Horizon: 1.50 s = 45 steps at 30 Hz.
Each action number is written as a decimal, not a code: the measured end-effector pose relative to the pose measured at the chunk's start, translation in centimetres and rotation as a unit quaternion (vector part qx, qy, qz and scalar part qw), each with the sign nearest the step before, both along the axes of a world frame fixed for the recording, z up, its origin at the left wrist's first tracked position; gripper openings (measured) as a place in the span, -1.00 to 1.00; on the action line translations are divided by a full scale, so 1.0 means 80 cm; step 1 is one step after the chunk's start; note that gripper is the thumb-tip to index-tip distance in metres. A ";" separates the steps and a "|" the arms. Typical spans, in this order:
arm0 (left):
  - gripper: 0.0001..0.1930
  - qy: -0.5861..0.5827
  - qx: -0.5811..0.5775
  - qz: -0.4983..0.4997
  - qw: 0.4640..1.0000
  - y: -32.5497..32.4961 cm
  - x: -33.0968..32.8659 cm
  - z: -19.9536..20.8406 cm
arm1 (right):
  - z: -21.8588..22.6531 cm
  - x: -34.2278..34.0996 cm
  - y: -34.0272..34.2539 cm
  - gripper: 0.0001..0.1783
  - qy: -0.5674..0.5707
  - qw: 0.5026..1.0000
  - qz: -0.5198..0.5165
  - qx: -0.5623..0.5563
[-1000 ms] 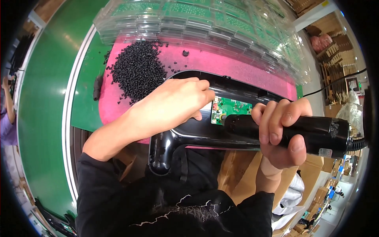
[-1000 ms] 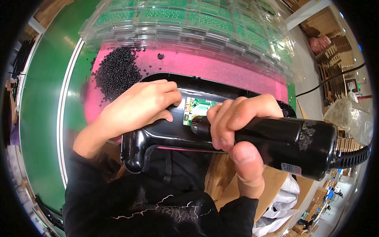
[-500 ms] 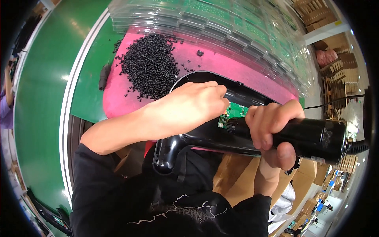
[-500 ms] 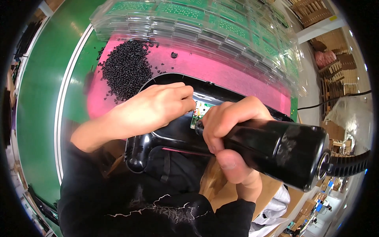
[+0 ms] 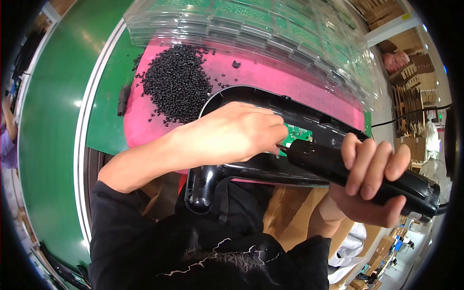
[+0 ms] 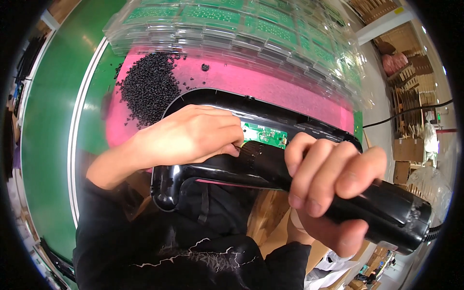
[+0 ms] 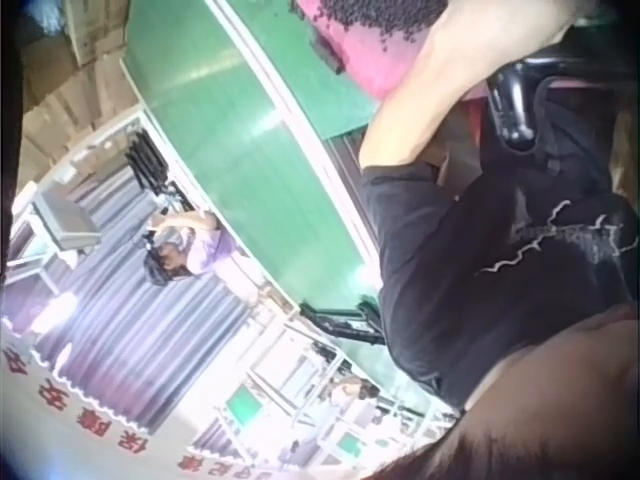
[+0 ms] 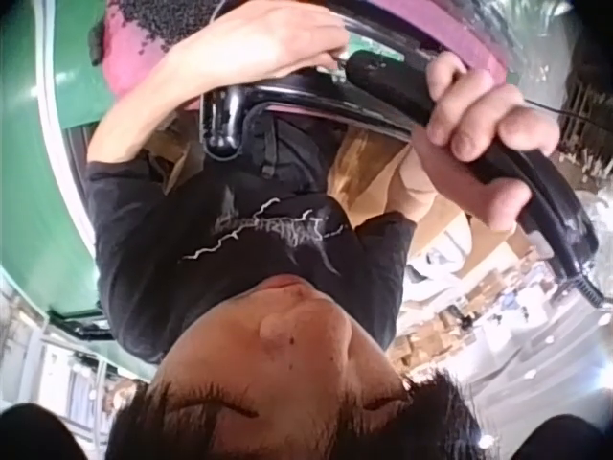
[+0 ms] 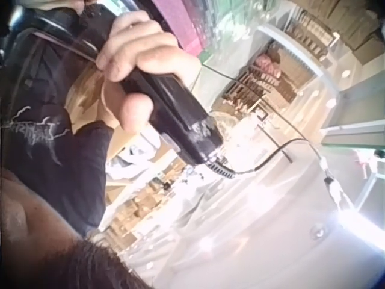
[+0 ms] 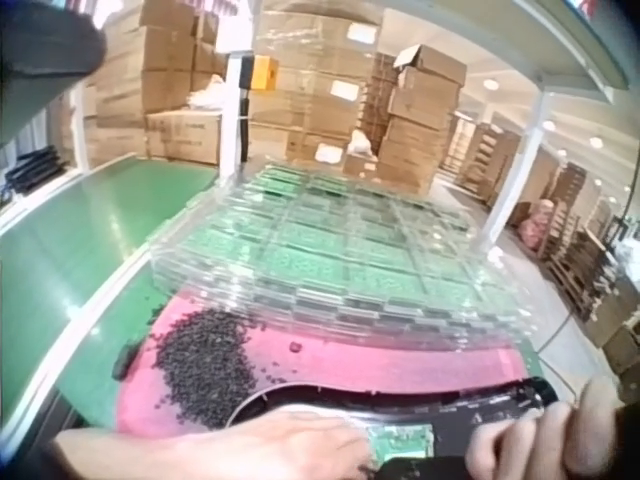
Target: Assembling circuit boards into black plastic housings using an electric screwdriver on an assembly line.
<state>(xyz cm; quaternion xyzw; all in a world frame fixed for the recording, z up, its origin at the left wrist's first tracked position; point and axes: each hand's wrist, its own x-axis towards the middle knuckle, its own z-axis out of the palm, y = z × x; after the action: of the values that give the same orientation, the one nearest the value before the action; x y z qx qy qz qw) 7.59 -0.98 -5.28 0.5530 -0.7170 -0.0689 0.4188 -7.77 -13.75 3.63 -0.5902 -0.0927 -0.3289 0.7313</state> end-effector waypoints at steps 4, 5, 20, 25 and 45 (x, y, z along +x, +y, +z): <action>-0.77 -0.016 -0.016 0.001 1.000 0.000 -0.003 0.003 | 0.005 -0.002 0.001 -0.65 -0.030 0.999 -0.005 0.037; -0.77 -0.025 -0.017 0.018 0.999 -0.001 -0.004 0.006 | 0.006 -0.005 0.000 -0.65 -0.033 0.998 -0.016 0.042; -0.21 0.029 -0.008 0.076 0.997 -0.007 -0.004 0.019 | 0.006 -0.039 -0.027 -0.61 0.069 0.990 -0.091 -0.083; -0.51 0.000 0.007 0.119 0.993 0.003 -0.006 0.022 | -0.013 -0.046 -0.053 -0.64 0.089 0.985 -0.117 -0.094; -0.85 -0.023 0.062 0.081 0.994 -0.009 -0.008 0.005 | -0.036 -0.033 -0.060 -0.57 0.121 0.990 -0.063 -0.047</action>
<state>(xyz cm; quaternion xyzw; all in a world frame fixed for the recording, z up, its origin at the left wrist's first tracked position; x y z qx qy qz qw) 6.98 -1.69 -4.91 0.6359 -0.6734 -0.0663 0.3712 -10.39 -18.58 0.76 -0.6638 0.0186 -0.2960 0.6866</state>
